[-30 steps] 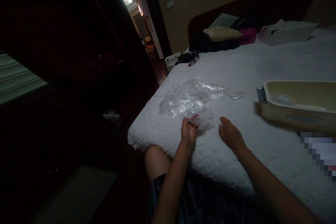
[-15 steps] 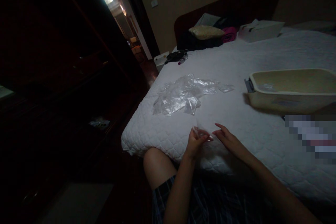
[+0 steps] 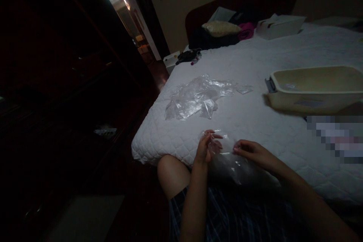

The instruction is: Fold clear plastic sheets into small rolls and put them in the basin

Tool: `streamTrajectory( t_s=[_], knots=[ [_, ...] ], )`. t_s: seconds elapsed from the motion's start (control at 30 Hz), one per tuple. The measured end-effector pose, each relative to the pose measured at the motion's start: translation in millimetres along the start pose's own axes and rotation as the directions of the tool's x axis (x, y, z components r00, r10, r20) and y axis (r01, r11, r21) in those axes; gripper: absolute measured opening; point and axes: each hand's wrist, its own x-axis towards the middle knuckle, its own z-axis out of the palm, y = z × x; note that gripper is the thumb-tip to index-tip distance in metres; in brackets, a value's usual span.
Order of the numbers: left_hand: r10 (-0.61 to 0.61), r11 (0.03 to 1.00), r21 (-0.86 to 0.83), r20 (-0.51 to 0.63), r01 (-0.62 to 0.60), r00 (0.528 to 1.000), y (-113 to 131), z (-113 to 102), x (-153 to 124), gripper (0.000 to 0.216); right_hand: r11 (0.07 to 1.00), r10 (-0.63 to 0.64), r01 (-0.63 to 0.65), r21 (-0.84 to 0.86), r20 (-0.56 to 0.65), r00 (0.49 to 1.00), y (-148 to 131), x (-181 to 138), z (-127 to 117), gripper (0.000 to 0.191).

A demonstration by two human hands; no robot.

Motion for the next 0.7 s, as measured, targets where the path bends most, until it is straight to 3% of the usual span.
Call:
streamTrajectory(
  t_s=[0.1,0.23,0.33,0.4,0.47,0.6,0.7],
  knots=[
    [-0.045,0.999,-0.019,0.012,0.045,0.999,0,-4,5,0.045,0.999,-0.028,0.031,0.012,-0.215,0.976,-7,0,-9,0.048],
    [-0.134,0.99,-0.044,0.06,0.137,0.989,-5,-11,9,0.052,0.998,0.036,-0.009,0.06,-0.481,0.876,-5,1,-24,0.051],
    [-0.201,0.979,0.08,0.182,0.189,0.963,-16,-10,8,0.059,0.99,0.08,0.005,0.142,-0.582,0.809,-5,0,-31,0.05],
    [-0.27,0.959,0.164,0.282,0.231,0.921,-25,-4,7,0.063,0.978,0.124,0.006,0.207,-0.608,0.784,-7,-2,-31,0.051],
    [-0.307,0.945,0.215,0.313,0.248,0.899,-35,2,7,0.067,0.966,0.175,-0.021,0.257,-0.594,0.785,-8,-4,-30,0.052],
    [-0.283,0.937,0.263,0.189,0.23,0.94,-45,8,10,0.063,0.964,0.2,-0.072,0.255,-0.521,0.83,-7,-9,-31,0.049],
    [-0.212,0.96,0.205,0.099,0.189,0.972,-34,1,10,0.05,0.953,0.187,-0.031,0.301,-0.505,0.843,-4,-10,-40,0.041]
  ],
)
